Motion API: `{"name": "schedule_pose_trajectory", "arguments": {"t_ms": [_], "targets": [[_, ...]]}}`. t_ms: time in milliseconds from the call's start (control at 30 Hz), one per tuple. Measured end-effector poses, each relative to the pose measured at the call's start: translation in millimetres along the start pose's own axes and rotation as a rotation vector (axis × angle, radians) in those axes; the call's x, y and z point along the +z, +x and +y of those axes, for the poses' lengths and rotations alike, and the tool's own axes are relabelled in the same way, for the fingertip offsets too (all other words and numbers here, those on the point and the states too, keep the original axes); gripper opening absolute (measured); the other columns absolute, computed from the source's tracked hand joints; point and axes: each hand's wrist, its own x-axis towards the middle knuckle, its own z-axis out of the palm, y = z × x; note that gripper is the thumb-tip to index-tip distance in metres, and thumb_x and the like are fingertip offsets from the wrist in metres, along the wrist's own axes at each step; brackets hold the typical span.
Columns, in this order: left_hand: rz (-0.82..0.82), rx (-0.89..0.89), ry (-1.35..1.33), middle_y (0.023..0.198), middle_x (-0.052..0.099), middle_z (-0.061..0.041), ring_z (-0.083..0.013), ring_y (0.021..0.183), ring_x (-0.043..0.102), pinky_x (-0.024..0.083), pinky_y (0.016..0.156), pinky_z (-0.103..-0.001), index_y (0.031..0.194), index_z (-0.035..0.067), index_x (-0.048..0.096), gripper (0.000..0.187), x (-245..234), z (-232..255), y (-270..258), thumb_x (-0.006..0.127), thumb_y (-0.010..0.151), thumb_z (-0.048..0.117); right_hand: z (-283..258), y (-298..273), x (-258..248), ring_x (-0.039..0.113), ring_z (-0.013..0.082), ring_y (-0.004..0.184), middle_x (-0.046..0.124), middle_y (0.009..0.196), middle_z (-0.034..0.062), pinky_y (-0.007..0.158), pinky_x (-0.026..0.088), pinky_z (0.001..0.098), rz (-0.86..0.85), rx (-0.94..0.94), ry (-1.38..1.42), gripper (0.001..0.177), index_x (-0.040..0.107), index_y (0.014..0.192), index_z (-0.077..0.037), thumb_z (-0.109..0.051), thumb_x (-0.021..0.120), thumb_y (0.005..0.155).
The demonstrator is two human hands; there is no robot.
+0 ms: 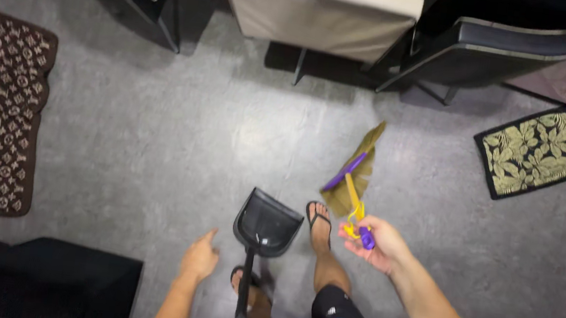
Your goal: The person sweeps debris from a floor into a dustpan using a broom, moving chairs to reach different areas. They then handle a toy box near a trash bin before hanging the broom on a wall hook.
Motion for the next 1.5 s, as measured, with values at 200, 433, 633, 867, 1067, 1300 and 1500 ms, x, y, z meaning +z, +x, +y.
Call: {"name": "schedule_pose_trajectory", "arguments": {"t_ms": [200,433,633,867,1067,1300,1500], "targets": [[-0.098,0.043,-0.045,0.16,0.032,-0.017,-0.0339,0.144,0.041,0.042,0.114,-0.04,0.158,0.019,0.027,0.117,28.5,-75.1,-110.2,0.094,0.062,0.018,81.0,-15.8,-48.3,0.07,0.0214,0.077,0.074,0.103,0.0181,0.062,0.06,0.0312,0.089,0.016,-0.106,0.038,0.062,0.121,0.003,-0.012,0.051,0.088],[-0.125,0.261,-0.083,0.163,0.019,-0.019,-0.0448,0.144,0.03,0.034,0.114,-0.044,0.162,0.018,0.022,0.121,52.2,-29.4,-179.2,0.098,0.068,0.026,174.3,-73.3,-28.3,0.054,0.016,0.051,0.066,0.085,0.015,0.04,0.042,0.0299,0.323,-0.185,-0.466,0.035,0.058,0.122,0.003,-0.004,0.053,0.088],[0.033,0.394,-0.201,0.152,0.042,-0.021,-0.0417,0.129,0.052,0.043,0.105,-0.046,0.144,0.011,0.045,0.068,125.6,-39.5,-167.7,0.077,0.084,0.015,187.4,-33.9,-11.6,0.052,0.0162,0.048,0.055,0.073,0.0073,0.038,0.037,0.0322,0.441,-0.306,-0.724,0.03,0.061,0.123,-0.007,-0.009,0.055,0.094],[0.235,0.279,-0.257,0.116,0.065,-0.017,-0.0394,0.113,0.061,0.049,0.091,-0.049,0.112,0.007,0.054,0.022,147.2,-35.4,-151.0,0.062,0.092,0.009,175.4,109.7,-11.4,0.063,0.0275,0.059,0.065,0.073,0.0162,0.051,0.05,0.0419,0.596,-0.34,-1.329,0.028,0.063,0.114,0.0,-0.022,0.055,0.098],[0.328,0.175,-0.229,0.119,0.065,-0.016,-0.0402,0.107,0.064,0.051,0.086,-0.051,0.117,0.009,0.053,0.022,134.2,-14.2,-135.0,0.059,0.097,0.015,240.0,110.5,2.8,0.068,0.0404,0.093,0.069,0.1,0.0272,0.08,0.055,0.0483,0.432,-0.219,-1.894,0.036,0.061,0.122,0.001,-0.017,0.053,0.092],[0.407,0.086,-0.306,0.123,0.064,-0.014,-0.0374,0.109,0.064,0.053,0.087,-0.049,0.12,0.01,0.053,0.028,134.7,2.6,-133.7,0.063,0.095,0.017,220.0,-11.4,-24.1,0.053,0.0195,0.051,0.059,0.068,0.0091,0.047,0.046,0.0381,0.176,-0.064,-1.622,0.054,0.058,0.143,-0.013,-0.015,0.066,0.09],[0.48,0.069,-0.387,0.118,0.067,-0.018,-0.0397,0.109,0.065,0.052,0.089,-0.049,0.121,0.009,0.055,0.031,157.2,-37.6,-174.7,0.065,0.093,0.018,179.2,-67.0,-8.6,0.046,0.0186,0.044,0.056,0.06,0.0069,0.043,0.037,0.0383,0.303,-0.218,-1.496,0.065,0.048,0.154,-0.022,-0.011,0.065,0.091]]}}
